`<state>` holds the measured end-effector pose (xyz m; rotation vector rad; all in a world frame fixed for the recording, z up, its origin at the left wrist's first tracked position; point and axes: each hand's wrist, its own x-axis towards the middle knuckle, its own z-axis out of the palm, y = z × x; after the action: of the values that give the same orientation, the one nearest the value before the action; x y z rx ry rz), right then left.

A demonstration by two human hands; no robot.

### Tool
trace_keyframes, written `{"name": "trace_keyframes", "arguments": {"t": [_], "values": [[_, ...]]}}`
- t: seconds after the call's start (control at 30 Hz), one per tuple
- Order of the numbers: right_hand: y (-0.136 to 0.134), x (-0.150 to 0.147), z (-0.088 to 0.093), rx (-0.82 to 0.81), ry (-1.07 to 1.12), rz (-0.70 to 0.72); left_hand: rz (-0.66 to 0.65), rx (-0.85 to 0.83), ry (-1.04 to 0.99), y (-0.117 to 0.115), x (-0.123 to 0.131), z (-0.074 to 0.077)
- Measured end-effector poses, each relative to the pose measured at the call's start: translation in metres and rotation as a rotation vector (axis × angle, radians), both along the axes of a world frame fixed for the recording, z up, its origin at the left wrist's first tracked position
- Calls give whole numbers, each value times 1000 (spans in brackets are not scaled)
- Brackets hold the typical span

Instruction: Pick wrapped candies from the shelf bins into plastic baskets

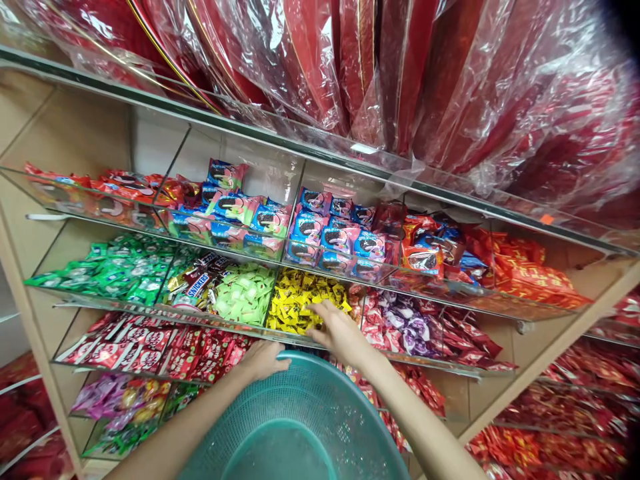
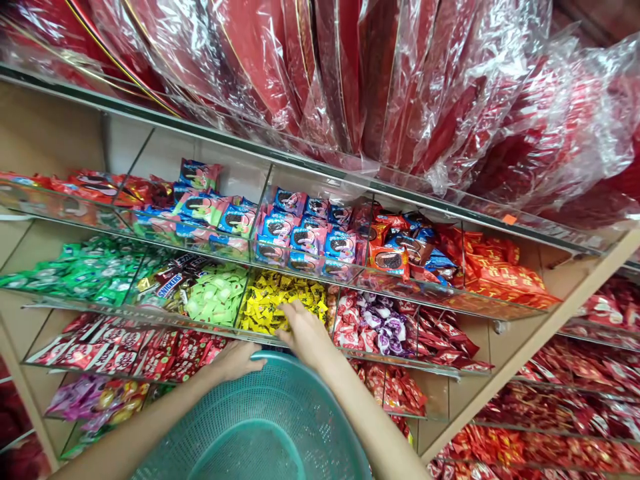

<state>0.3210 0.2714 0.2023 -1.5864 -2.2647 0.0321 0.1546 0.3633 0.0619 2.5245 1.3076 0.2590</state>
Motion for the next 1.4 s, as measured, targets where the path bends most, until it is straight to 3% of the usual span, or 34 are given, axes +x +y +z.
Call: {"name": "trace_keyframes", "arguments": {"t": [0.13,0.23,0.5,0.87,1.03,1.17,1.27,1.4], "values": [[53,3,8,-33,-120,-64,-22,102,41,1,0,-3],[71,-2,5,-104,-207,-116,-15,105,43,1,0,-3],[81,-6,-2,-62,-249,-148,-21,106,41,0,-1,-1],[85,12,-2,173,158,45,-17,90,63,-3,1,4],[61,14,4,133,462,66,-17,97,61,-2,0,2],[18,8,-7,-80,751,125,-36,127,47,0,0,-2],[-19,-4,-33,-335,884,171,-40,118,38,1,0,-3],[-61,-23,-87,-669,852,168,-12,74,60,1,1,-3]]}}
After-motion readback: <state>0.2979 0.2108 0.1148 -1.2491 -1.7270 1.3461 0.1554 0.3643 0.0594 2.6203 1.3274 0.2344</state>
